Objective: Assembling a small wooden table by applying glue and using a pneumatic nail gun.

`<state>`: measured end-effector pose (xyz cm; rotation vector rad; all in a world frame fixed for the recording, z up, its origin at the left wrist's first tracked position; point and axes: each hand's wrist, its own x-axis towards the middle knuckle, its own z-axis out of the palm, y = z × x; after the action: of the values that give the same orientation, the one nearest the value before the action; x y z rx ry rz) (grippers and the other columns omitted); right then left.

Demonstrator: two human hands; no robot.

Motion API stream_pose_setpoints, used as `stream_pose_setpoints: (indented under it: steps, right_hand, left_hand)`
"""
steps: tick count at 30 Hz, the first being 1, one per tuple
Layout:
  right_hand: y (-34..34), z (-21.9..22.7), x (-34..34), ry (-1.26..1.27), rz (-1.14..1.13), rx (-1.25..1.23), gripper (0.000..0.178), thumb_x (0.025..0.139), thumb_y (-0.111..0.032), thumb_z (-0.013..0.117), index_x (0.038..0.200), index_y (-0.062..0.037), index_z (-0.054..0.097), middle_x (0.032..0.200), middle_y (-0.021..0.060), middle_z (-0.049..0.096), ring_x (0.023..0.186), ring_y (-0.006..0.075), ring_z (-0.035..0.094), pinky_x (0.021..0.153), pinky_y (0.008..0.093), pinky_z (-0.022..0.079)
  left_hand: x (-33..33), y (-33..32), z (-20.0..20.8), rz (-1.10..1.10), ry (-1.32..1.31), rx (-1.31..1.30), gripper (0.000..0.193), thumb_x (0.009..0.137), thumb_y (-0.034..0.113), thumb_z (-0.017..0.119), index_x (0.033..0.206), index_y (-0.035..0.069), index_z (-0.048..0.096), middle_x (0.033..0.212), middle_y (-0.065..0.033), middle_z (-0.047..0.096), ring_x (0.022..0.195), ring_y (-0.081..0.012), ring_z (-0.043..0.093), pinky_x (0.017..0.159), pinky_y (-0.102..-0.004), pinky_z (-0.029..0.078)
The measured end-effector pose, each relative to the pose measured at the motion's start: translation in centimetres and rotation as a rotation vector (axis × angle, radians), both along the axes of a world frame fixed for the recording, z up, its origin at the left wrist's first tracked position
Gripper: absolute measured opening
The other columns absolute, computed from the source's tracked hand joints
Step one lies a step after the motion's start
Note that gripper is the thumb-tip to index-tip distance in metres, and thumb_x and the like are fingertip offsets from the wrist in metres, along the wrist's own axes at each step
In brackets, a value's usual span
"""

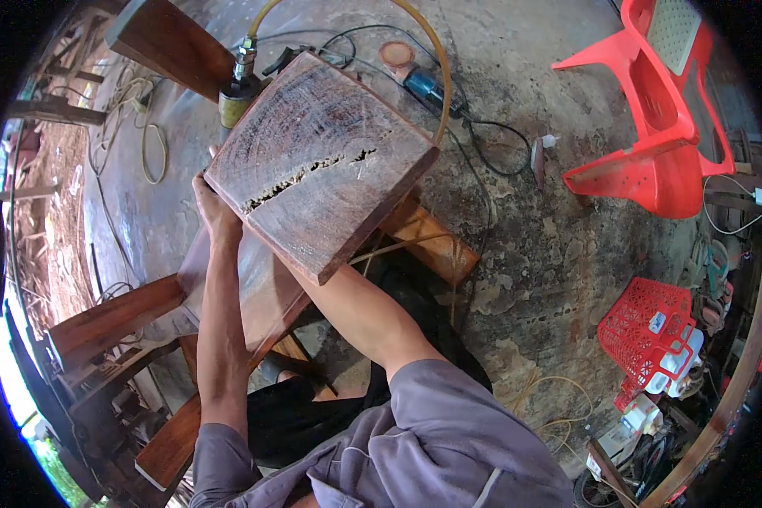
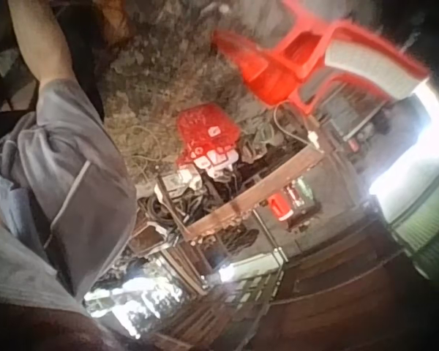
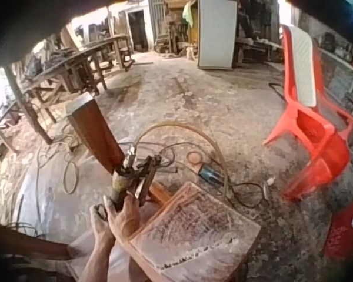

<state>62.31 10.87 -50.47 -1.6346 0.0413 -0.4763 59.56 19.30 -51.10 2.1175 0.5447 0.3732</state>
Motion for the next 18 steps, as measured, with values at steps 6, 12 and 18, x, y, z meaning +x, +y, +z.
stream_pose_setpoints:
  steps: [6,12,18]
  right_hand:
    - [0.5,-0.2,-0.1,-0.021,-0.086,-0.130,0.050,0.089,-0.032,0.082,0.109,0.0050,0.056,0.107,0.0233,0.057,0.097,0.0411,0.061,0.084,0.0496,0.051]
    - [0.8,-0.2,0.6,-0.019,-0.110,-0.178,0.056,0.091,-0.031,0.080,0.123,0.0079,0.056,0.114,0.0263,0.059,0.102,0.0422,0.060,0.089,0.0491,0.050]
    - [0.6,-0.2,0.8,0.066,-0.111,-0.108,0.058,0.091,-0.031,0.080,0.126,0.0094,0.056,0.112,0.0259,0.060,0.102,0.0415,0.061,0.089,0.0481,0.050]
  left_hand:
    - [0.5,-0.1,0.1,0.010,0.026,-0.102,0.067,0.079,0.033,0.087,0.125,0.000,0.050,0.100,-0.0123,0.064,0.091,-0.0207,0.059,0.084,-0.0363,0.050]
    - [0.5,-0.2,0.5,0.036,0.102,-0.032,0.068,0.079,0.033,0.087,0.126,0.000,0.050,0.099,-0.0133,0.065,0.092,-0.0213,0.060,0.085,-0.0368,0.050]
    - [0.7,-0.4,1.0,0.031,0.120,-0.060,0.068,0.079,0.033,0.087,0.126,0.000,0.051,0.101,-0.0143,0.066,0.093,-0.0222,0.062,0.086,-0.0375,0.051]
